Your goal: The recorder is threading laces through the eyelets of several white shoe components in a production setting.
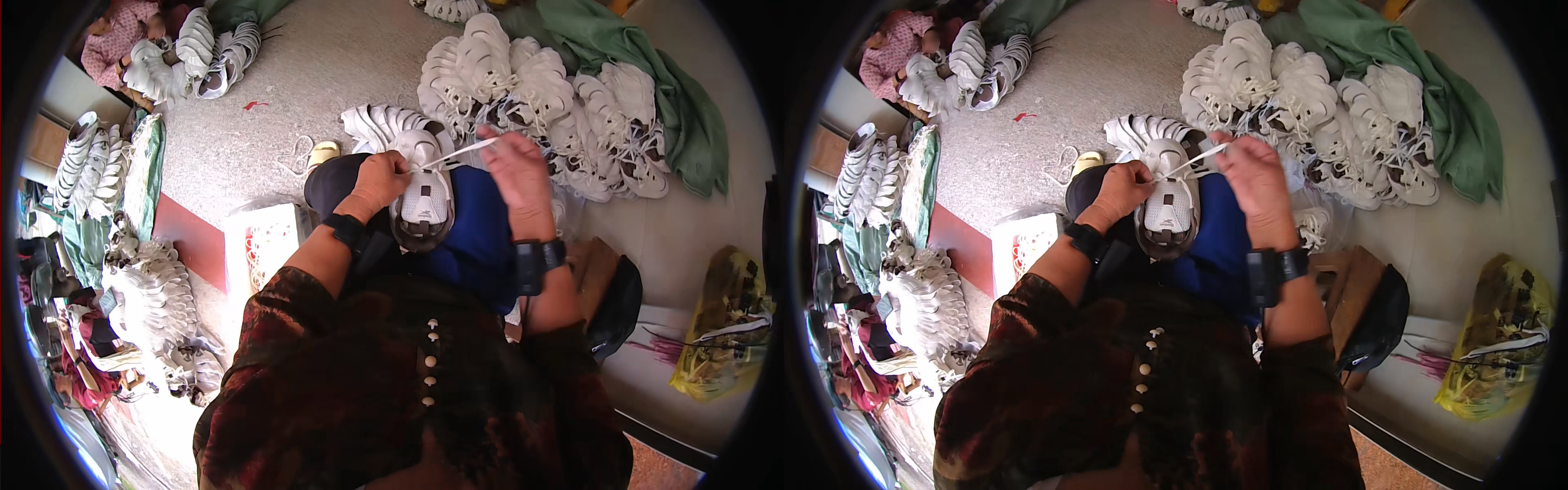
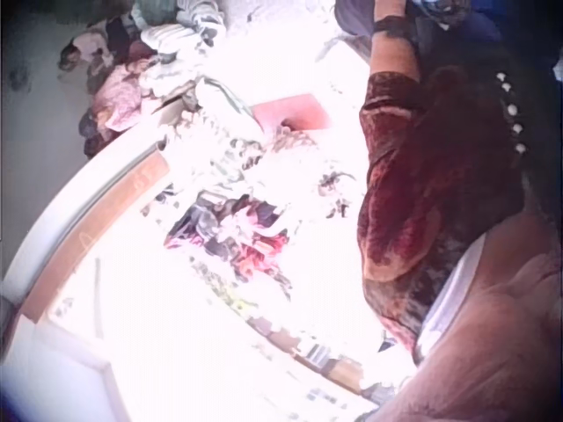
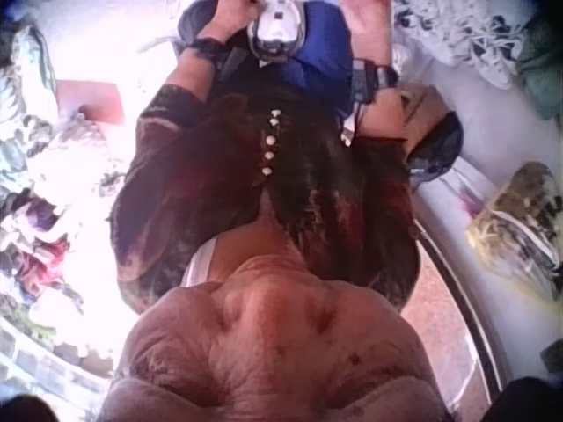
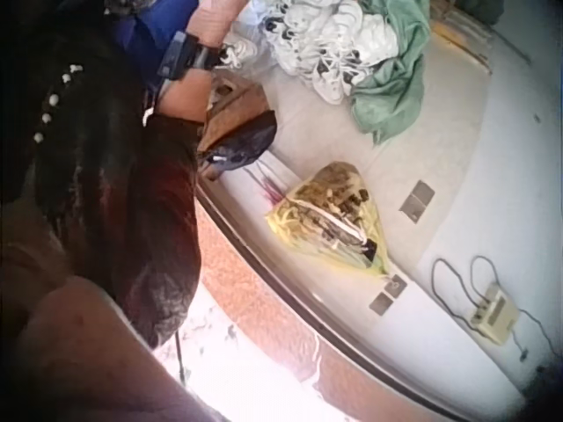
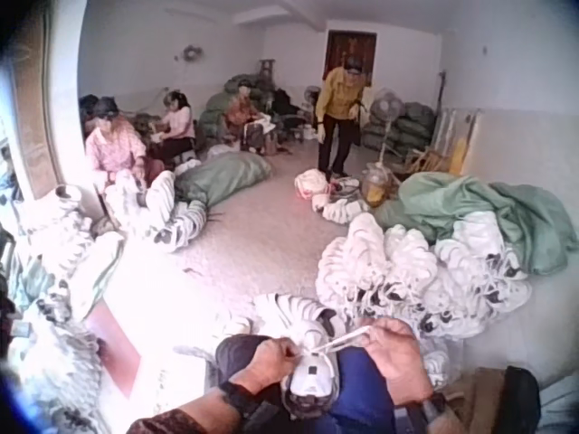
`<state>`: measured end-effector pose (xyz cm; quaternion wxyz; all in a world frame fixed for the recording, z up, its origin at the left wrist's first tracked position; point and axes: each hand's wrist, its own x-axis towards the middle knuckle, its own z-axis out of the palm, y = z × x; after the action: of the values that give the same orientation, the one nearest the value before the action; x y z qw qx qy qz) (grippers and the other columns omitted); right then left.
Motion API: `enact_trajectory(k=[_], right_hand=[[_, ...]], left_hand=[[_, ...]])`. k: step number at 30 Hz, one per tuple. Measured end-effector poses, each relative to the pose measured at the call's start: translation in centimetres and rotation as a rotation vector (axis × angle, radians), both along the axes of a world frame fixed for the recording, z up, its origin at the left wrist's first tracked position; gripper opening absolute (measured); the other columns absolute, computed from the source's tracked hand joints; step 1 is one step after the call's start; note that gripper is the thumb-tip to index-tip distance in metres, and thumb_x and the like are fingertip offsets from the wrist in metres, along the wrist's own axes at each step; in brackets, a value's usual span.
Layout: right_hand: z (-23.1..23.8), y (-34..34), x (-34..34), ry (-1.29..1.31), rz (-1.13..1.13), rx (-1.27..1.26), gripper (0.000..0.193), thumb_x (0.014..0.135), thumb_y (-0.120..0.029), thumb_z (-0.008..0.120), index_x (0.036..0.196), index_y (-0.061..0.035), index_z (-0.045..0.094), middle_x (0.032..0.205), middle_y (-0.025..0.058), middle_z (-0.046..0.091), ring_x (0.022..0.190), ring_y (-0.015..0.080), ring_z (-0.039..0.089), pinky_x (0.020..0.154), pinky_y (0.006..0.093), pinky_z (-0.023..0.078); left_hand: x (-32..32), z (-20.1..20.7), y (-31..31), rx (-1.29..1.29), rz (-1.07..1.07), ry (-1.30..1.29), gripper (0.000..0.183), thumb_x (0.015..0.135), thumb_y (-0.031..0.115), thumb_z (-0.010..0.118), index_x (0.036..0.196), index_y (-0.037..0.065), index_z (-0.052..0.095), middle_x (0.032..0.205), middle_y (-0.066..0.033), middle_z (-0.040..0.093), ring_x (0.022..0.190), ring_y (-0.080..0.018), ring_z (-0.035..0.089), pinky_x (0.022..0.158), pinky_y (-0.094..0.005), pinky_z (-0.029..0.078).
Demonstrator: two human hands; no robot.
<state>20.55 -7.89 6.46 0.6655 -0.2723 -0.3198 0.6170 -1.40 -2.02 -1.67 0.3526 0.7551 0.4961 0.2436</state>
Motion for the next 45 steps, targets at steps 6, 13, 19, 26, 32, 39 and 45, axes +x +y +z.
enact_trajectory(k=[6, 13, 19, 26, 32, 39, 45], right_hand=[[0.7, -1.0, 0.4, 0.079, -0.06, 0.018, 0.004, 0.083, 0.0, 0.053, 0.08, 0.0003, 0.057, 0.081, 0.013, 0.061, 0.086, 0.0226, 0.06, 0.07, 0.0269, 0.048], [-5.3, 0.5, -1.5, -1.212, -0.106, -0.032, 0.015, 0.067, -0.002, 0.058, 0.081, -0.0024, 0.053, 0.071, 0.0072, 0.057, 0.06, 0.0124, 0.05, 0.054, 0.0257, 0.04], [-7.2, 0.8, -4.3, -1.757, -0.046, 0.063, 0.018, 0.065, -0.009, 0.057, 0.079, 0.0018, 0.062, 0.081, 0.0229, 0.061, 0.083, 0.0375, 0.06, 0.074, 0.0411, 0.048], [-6.5, 4.3, -0.9, -1.727, 0.388, 0.142, 0.016, 0.058, -0.003, 0.053, 0.071, 0.0025, 0.062, 0.073, 0.023, 0.059, 0.07, 0.0342, 0.061, 0.059, 0.0414, 0.046], [-9.1, 3.0, -0.7, -1.534, 0.237, 0.206, 0.017, 0.055, -0.004, 0.055, 0.07, 0.002, 0.06, 0.068, 0.0229, 0.056, 0.06, 0.0326, 0.058, 0.055, 0.0403, 0.043], [-8.5, 3.0, -0.6, -1.475, 0.258, 0.064, 0.022, 0.057, -0.005, 0.059, 0.077, 0.0002, 0.064, 0.072, 0.0201, 0.061, 0.068, 0.0304, 0.062, 0.062, 0.0368, 0.047], [-8.8, 2.6, -0.7, -1.514, 0.171, 0.068, 0.022, 0.058, -0.01, 0.065, 0.079, -0.0016, 0.065, 0.073, 0.0185, 0.062, 0.072, 0.0273, 0.063, 0.065, 0.0345, 0.048]], left_hand=[[1.3, 1.5, -1.7, 0.407, -0.227, -0.141, 0.009, 0.068, 0.011, 0.066, 0.074, 0.005, 0.062, 0.067, -0.0098, 0.059, 0.065, -0.0243, 0.059, 0.061, -0.0324, 0.047], [3.9, 1.3, -2.2, 0.548, -0.389, 0.362, 0.015, 0.073, 0.022, 0.059, 0.073, 0.007, 0.061, 0.072, -0.012, 0.06, 0.071, -0.0306, 0.059, 0.064, -0.0388, 0.048], [2.8, 0.8, -1.9, 0.693, -0.483, 0.245, 0.012, 0.072, 0.019, 0.059, 0.074, 0.007, 0.061, 0.072, -0.0116, 0.058, 0.074, -0.0287, 0.058, 0.066, -0.0376, 0.047], [4.4, 1.1, -2.4, 0.583, -0.304, 0.335, 0.017, 0.078, 0.026, 0.058, 0.072, 0.01, 0.062, 0.069, -0.0101, 0.061, 0.065, -0.0283, 0.06, 0.058, -0.0381, 0.048], [4.7, -0.1, -2.5, 0.518, -0.203, 0.377, 0.021, 0.074, 0.028, 0.061, 0.067, 0.009, 0.061, 0.066, -0.0136, 0.061, 0.062, -0.0304, 0.061, 0.055, -0.0407, 0.049], [6.5, 4.0, -1.6, 0.454, -0.489, 0.723, 0.019, 0.078, 0.022, 0.052, 0.083, 0.008, 0.064, 0.075, -0.0118, 0.065, 0.069, -0.0269, 0.065, 0.06, -0.0379, 0.051], [7.0, 6.9, -1.0, 0.321, -0.721, 0.885, 0.016, 0.073, 0.019, 0.054, 0.079, 0.009, 0.064, 0.073, -0.0122, 0.064, 0.069, -0.0266, 0.064, 0.061, -0.0359, 0.049]])
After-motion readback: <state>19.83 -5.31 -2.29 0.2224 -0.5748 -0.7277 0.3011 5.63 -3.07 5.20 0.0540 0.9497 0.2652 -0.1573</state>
